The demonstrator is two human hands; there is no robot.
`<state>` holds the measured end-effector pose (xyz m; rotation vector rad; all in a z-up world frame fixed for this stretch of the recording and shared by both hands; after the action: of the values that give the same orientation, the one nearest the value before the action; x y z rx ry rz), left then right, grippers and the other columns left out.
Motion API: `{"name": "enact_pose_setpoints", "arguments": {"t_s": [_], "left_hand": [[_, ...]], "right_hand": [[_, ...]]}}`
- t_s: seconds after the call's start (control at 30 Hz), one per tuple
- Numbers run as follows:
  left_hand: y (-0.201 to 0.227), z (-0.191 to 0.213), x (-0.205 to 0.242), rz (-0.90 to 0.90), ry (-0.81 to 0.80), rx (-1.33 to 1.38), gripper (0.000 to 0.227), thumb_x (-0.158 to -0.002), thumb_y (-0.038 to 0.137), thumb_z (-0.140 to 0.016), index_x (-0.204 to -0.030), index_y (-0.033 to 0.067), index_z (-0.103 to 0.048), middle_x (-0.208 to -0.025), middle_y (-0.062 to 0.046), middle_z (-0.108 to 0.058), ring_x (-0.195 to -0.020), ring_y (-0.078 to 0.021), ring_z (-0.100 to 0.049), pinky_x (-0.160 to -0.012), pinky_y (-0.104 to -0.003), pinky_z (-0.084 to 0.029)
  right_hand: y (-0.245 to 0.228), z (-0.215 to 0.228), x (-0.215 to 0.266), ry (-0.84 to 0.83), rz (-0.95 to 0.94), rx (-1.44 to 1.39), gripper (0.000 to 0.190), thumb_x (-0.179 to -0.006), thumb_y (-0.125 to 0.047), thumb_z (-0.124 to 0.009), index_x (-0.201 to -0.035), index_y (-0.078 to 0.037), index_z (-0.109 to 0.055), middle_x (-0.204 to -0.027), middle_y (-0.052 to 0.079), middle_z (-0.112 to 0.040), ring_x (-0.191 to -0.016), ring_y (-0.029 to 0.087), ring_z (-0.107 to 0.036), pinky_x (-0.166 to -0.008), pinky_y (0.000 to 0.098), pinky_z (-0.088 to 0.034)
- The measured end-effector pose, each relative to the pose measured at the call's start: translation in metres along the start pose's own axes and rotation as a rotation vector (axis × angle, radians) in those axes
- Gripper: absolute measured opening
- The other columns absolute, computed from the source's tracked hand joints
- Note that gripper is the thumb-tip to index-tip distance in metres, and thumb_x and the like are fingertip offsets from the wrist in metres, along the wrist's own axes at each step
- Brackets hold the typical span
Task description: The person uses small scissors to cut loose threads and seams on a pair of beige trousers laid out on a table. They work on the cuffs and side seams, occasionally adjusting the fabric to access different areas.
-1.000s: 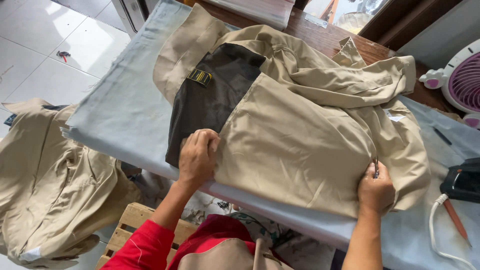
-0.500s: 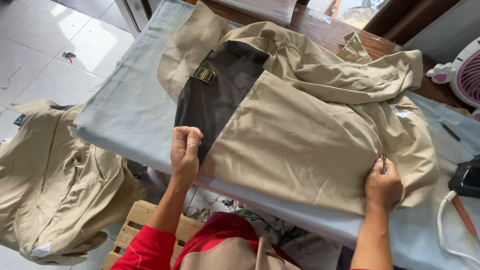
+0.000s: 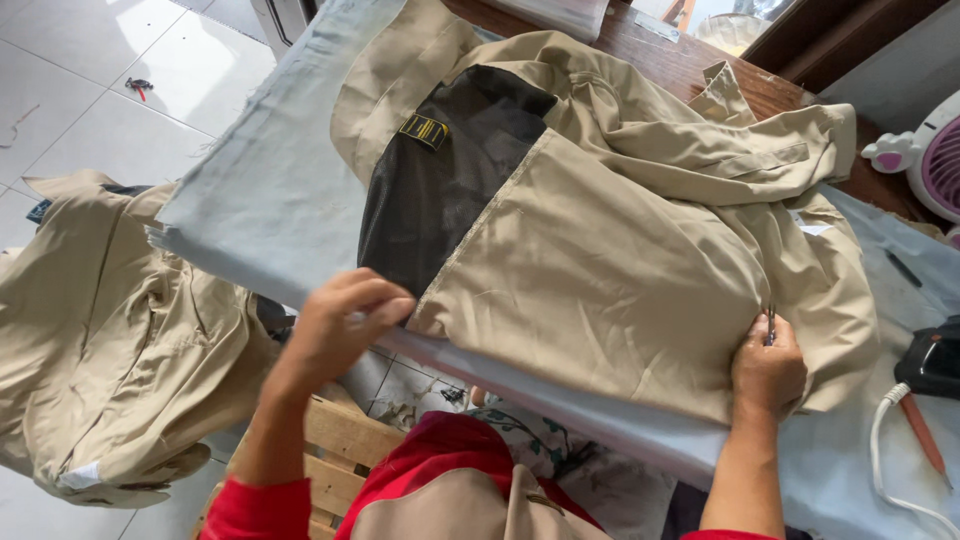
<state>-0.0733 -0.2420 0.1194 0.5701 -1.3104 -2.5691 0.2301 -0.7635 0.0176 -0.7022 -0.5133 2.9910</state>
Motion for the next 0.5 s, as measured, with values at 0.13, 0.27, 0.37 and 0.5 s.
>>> {"name": "enact_pose_setpoints", "arguments": {"t_s": [0.13,0.27,0.37,0.5], "left_hand": [[0.014,-0.087,-0.028,-0.237,-0.057,-0.296,0.018,-0.089,0.024,-0.071,-0.105,0.0158,-0.07,-0.105,-0.004,-0.066,-0.086,-0.0238,-0.062,-0.07,-0.039,-0.051],[-0.029,-0.131,-0.035,-0.184,0.022,-0.508,0.033,-0.08,0.041,-0.082,-0.098,0.0234,-0.061,-0.103,0.0,-0.056,-0.085,-0.026,-0.062,-0.071,-0.041,-0.051],[-0.023,-0.136,-0.027,-0.208,0.038,-0.619,0.021,-0.092,0.041,-0.071,-0.091,0.0241,-0.058,-0.099,0.002,-0.055,-0.083,-0.023,-0.061,-0.069,-0.04,-0.048],[-0.016,-0.111,-0.023,-0.191,0.023,-0.484,0.023,-0.089,0.034,-0.073,-0.09,0.0199,-0.056,-0.094,-0.002,-0.054,-0.082,-0.0287,-0.062,-0.071,-0.044,-0.048]], "right_hand": [[0.002,-0.001,0.001,-0.015,-0.03,-0.012,0.027,-0.11,-0.033,-0.06,-0.125,-0.018,-0.077,-0.098,0.019,-0.075,-0.087,0.049,-0.068,-0.068,0.0575,-0.049],[0.014,-0.01,0.001,-0.023,-0.071,-0.011,0.022,-0.112,-0.035,-0.062,-0.124,-0.023,-0.076,-0.095,0.017,-0.076,-0.092,0.045,-0.073,-0.079,0.0584,-0.056],[0.0,0.002,0.004,-0.021,-0.073,-0.04,0.023,-0.112,-0.032,-0.062,-0.124,-0.02,-0.076,-0.096,0.019,-0.076,-0.092,0.047,-0.073,-0.079,0.0594,-0.055],[0.004,-0.003,0.003,-0.017,-0.072,-0.025,0.023,-0.112,-0.033,-0.062,-0.124,-0.021,-0.077,-0.095,0.018,-0.077,-0.092,0.046,-0.073,-0.08,0.0586,-0.056]]}}
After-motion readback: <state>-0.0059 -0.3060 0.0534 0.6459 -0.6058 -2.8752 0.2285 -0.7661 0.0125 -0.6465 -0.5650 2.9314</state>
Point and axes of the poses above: each hand's wrist, its own x-axis away from the middle knuckle, its own z-axis out of the back of the hand, y = z × x, the point moved 6 cm from there along -x, towards the middle knuckle
